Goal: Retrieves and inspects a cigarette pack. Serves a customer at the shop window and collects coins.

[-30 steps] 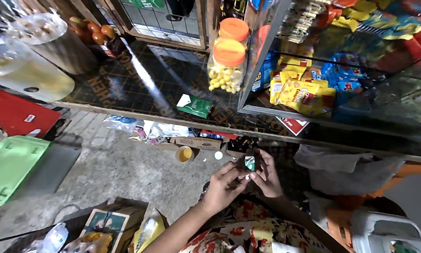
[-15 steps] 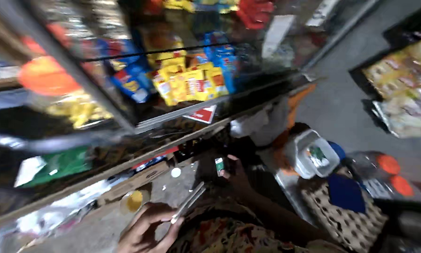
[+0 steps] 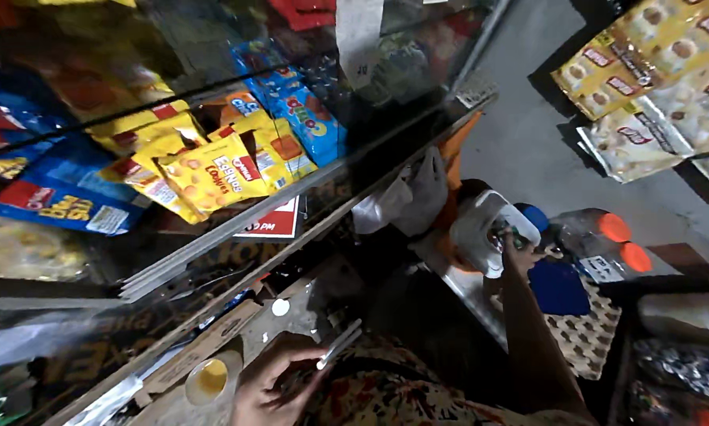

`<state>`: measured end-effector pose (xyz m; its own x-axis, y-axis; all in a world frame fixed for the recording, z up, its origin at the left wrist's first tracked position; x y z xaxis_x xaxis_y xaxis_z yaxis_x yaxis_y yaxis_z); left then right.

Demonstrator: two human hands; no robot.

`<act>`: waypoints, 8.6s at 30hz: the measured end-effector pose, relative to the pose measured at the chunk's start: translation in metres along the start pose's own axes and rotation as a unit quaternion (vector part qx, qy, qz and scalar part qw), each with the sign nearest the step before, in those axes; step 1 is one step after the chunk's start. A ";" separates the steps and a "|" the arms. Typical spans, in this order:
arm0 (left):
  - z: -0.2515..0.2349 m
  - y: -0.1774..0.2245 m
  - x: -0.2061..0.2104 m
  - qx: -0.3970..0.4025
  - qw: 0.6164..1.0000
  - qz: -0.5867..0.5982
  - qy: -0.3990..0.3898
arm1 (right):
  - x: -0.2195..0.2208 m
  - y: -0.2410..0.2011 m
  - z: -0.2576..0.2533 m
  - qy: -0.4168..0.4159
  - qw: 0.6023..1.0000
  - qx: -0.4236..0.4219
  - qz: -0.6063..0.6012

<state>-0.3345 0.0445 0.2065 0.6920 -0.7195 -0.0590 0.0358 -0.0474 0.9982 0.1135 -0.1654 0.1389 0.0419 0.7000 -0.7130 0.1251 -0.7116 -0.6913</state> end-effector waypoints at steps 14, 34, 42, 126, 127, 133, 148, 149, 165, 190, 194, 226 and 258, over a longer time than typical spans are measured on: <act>-0.009 0.016 -0.041 -0.074 0.983 0.095 0.142 | 0.111 -0.182 0.236 -0.638 0.522 -0.319 -0.468; 0.055 0.014 -0.189 0.001 0.983 -0.044 0.178 | 0.116 -0.281 0.356 -0.648 0.562 -0.326 -0.397; 0.081 0.000 -0.298 -0.132 0.855 -0.465 0.186 | 0.107 -0.305 0.388 -0.562 0.710 -0.279 -0.320; -0.120 0.072 -0.449 -0.233 0.823 -0.445 0.265 | 0.203 -0.655 0.513 -0.368 0.734 -0.571 0.001; -0.120 0.071 -0.449 -0.230 0.823 -0.446 0.267 | 0.209 -0.657 0.512 -0.358 0.737 -0.573 -0.002; -0.119 0.071 -0.450 -0.153 0.856 -0.386 0.306 | 0.208 -0.658 0.511 -0.248 0.755 -0.607 -0.003; -0.078 0.032 -0.463 -0.067 0.931 -0.014 0.358 | 0.133 -0.492 0.536 -0.453 0.524 -0.714 -0.101; -0.075 0.031 -0.459 -0.072 0.939 -0.017 0.337 | 0.134 -0.479 0.536 -0.509 0.511 -0.693 -0.019; 0.176 0.016 -0.383 -0.012 0.907 0.071 0.415 | 0.131 -0.431 0.524 -0.355 0.557 -0.751 0.015; 0.229 -0.034 -0.307 0.073 0.846 -0.105 0.518 | 0.178 -0.502 0.609 -0.489 0.481 -0.710 0.156; 0.221 -0.040 -0.305 0.074 0.912 -0.078 0.396 | 0.169 -0.478 0.627 -0.557 0.384 -0.726 0.126; 0.240 -0.046 -0.302 -0.089 0.690 0.614 0.372 | 0.112 -0.459 0.632 -0.656 0.255 -0.705 0.089; -0.040 0.056 -0.445 -0.074 0.911 -0.121 0.387 | 0.146 -0.567 0.474 -0.252 0.647 -0.654 -0.300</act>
<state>-0.6117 0.3902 0.2894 0.9498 0.0067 -0.3127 0.3127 -0.0053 0.9498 -0.4214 0.3118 0.3708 -0.6905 0.4827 -0.5387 0.7147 0.5700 -0.4053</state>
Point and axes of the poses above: each hand's wrist, its own z-axis away from the middle knuckle, its own x-axis out of the palm, y = z × x, the point moved 1 cm from there along -z, towards the middle knuckle, and after that the axes turned 14 degrees about -x, right-handed, at the moved point
